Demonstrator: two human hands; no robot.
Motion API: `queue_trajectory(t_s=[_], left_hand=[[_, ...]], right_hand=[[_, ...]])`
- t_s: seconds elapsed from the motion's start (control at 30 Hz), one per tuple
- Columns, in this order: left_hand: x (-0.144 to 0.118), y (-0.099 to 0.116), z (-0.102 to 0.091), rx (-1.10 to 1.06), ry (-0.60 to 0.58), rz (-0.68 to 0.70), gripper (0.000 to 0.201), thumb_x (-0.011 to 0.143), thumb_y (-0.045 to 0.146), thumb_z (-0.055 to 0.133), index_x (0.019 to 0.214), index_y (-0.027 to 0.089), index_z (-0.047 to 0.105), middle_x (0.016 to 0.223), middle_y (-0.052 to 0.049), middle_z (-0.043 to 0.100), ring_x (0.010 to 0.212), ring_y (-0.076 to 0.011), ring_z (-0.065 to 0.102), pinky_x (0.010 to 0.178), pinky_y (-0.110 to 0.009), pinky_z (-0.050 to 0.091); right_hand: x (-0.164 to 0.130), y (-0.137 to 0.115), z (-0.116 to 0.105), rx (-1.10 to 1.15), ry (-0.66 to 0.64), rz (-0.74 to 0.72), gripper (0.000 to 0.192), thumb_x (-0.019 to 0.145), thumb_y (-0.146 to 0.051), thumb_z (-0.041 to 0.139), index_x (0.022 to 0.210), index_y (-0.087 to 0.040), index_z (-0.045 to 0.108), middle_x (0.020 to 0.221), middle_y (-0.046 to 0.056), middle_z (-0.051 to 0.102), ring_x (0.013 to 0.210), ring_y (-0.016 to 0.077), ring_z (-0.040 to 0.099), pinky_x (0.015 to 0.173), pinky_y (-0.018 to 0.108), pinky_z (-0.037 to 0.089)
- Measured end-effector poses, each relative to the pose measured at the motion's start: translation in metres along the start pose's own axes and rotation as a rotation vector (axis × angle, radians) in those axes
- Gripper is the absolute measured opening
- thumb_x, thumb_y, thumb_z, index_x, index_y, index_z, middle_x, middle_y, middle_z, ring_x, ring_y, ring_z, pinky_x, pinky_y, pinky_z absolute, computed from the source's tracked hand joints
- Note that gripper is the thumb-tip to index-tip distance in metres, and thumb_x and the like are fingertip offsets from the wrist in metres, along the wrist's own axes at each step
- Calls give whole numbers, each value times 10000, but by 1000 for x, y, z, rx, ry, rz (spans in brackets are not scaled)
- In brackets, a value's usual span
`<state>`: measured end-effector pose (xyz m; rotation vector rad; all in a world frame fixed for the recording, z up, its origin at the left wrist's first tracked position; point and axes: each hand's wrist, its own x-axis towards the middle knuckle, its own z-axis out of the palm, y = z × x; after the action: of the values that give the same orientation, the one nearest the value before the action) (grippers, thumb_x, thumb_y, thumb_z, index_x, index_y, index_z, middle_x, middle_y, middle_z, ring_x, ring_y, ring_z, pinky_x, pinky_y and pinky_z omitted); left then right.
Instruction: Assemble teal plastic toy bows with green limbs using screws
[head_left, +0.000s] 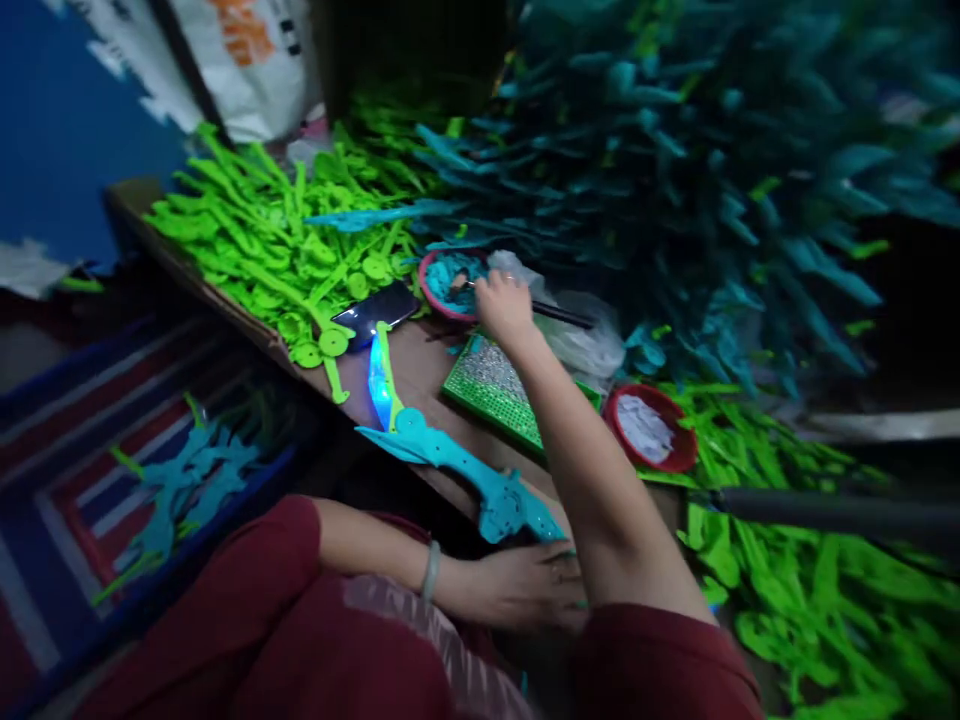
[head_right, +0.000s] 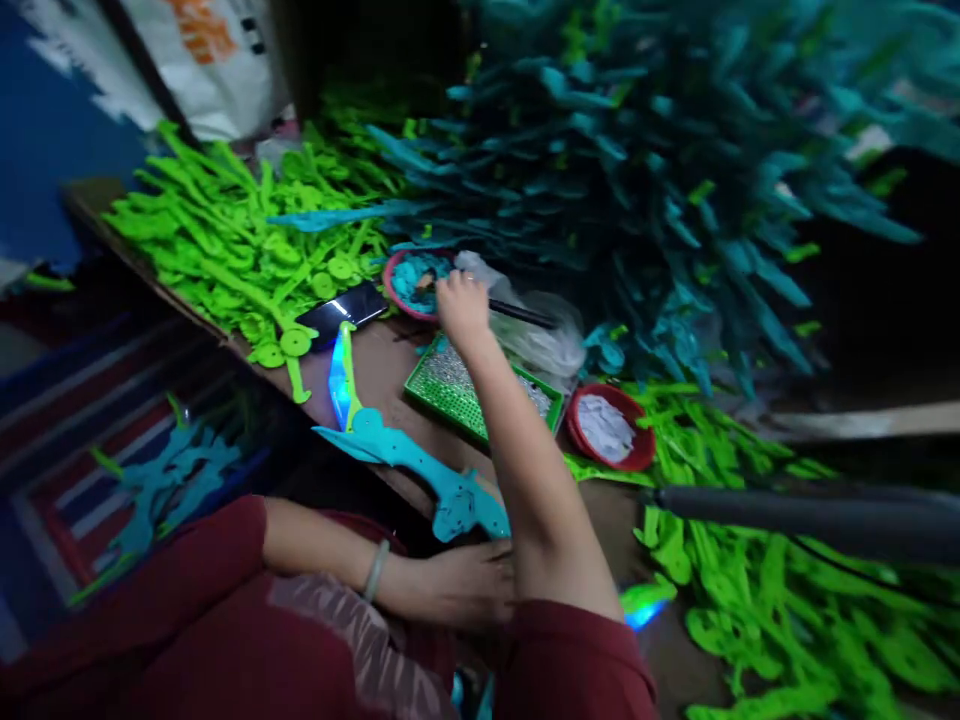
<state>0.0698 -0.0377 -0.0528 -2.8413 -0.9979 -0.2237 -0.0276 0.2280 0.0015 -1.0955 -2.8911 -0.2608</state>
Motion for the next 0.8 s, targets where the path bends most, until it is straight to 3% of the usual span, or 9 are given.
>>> queue_trajectory(t_s=[0.03,0.1,0.2,0.27,0.4,0.47,0.53,0.67,0.8], left_hand=[[-16,-5,-4,-29,134,54,387,1031,258,338,1343,293,563,1440,-49,523,1357,-203,446,1160,-388,323],[-45,-16,-8,-54,301,-30,406,1005,231,412,1398,206,511,1453,-118,501,1384,-257,415,1139,-435,319],[-75,-32,-3,-53,280,-378,471,973,284,507,1414,124,462,1438,-188,491,1342,-324,448,1069,-492,366],[-84,-36,6,-32,288,-438,408,970,266,508,1345,104,519,1347,-189,562,1202,-312,555,1005,-485,410],[-83,-26,24,-7,435,-262,289,974,196,482,1215,93,604,1146,-158,654,954,-233,635,858,-395,463],[-76,-19,29,-13,472,-210,294,971,191,489,1216,77,605,1111,-165,664,942,-221,639,822,-365,464],[-69,-16,31,-20,471,-199,290,974,194,485,1204,73,613,1102,-175,669,922,-212,648,806,-349,465],[-60,-15,33,-31,463,-206,247,966,179,487,1123,89,654,1125,-174,673,929,-216,662,828,-356,472],[-59,-15,34,-58,446,-167,206,947,149,492,1017,126,684,1078,-141,699,916,-203,672,799,-339,483]], right_hand=[[10,-6,0,-25,-8,-18,375,953,-99,282,1140,-38,601,1199,287,568,1161,380,504,888,507,400],[22,-9,-1,-70,-28,-39,382,947,-78,260,1129,-9,589,1203,311,561,1158,394,511,873,502,409],[26,-2,-9,-103,-31,-60,335,929,-62,295,1075,-9,592,1121,306,600,1080,366,549,825,450,429],[23,1,-20,-112,2,-57,325,938,-76,294,1065,-30,590,1098,289,613,1031,333,566,777,400,441],[0,-9,-50,-51,113,3,346,996,-209,282,1176,-90,551,1058,208,651,895,264,605,693,325,445],[-23,-22,-60,149,148,-29,356,1002,-292,328,1248,-141,537,960,136,683,773,221,612,674,310,452],[-50,-42,-64,434,76,-107,382,988,-328,386,1309,-176,526,827,67,686,654,183,597,647,296,466],[-94,-85,-50,813,-179,-152,432,976,-329,409,1365,-177,518,648,-8,626,478,140,542,569,277,489],[-100,-111,-14,855,-11,-36,459,993,-349,361,1395,-193,519,902,91,723,717,218,690,742,372,564]])
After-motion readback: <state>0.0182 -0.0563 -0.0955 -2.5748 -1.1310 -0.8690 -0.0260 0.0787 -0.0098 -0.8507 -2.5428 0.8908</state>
